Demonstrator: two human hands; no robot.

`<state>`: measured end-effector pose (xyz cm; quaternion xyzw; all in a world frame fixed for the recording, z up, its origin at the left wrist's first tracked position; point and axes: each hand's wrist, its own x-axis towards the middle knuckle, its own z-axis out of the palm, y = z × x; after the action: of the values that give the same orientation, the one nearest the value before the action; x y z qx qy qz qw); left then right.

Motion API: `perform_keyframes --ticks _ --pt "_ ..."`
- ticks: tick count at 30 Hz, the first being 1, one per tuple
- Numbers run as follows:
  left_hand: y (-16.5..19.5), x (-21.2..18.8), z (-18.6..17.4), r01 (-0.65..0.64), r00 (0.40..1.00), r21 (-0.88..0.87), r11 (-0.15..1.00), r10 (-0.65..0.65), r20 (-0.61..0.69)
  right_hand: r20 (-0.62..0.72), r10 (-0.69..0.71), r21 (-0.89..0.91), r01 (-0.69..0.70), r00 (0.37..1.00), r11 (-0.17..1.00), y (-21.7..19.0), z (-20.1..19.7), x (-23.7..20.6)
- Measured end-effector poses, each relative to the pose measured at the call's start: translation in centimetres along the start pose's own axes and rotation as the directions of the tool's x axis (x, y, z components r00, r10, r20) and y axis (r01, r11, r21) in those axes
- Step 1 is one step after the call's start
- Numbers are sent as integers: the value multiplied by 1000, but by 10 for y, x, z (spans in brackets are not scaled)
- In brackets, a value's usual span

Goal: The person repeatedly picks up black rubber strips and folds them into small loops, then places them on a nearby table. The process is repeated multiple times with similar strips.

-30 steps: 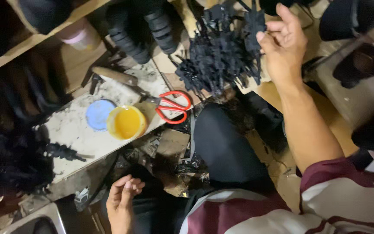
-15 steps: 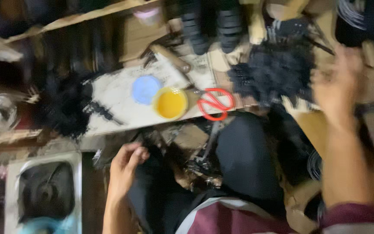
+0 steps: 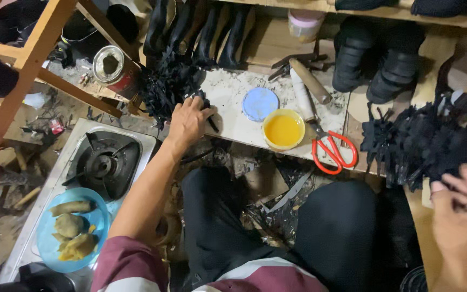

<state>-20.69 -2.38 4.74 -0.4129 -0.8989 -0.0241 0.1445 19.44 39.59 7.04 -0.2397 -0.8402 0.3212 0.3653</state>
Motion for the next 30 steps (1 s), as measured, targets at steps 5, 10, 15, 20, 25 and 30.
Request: perform_keyframes --ticks 5,10,15,20,25,30 --pt "3 6 -21 -46 983 -24 999 41 -181 72 -45 -29 47 996 998 -47 11 -3" --pt "36 -9 -44 128 929 -680 722 -327 -173 165 -57 87 43 985 995 -70 35 -5" --pt "95 -55 -38 273 831 -952 -138 -465 305 272 -138 228 76 952 971 -103 79 -12" --pt "160 -94 -26 332 842 -927 -176 -387 375 481 -175 391 -31 859 920 -150 119 -29" --pt "201 -112 -47 237 909 -929 285 -401 109 544 -163 329 -31 823 944 -181 146 -43" --pt "213 -111 -64 101 904 -874 475 -410 -118 486 -242 347 68 840 935 -184 159 -47"
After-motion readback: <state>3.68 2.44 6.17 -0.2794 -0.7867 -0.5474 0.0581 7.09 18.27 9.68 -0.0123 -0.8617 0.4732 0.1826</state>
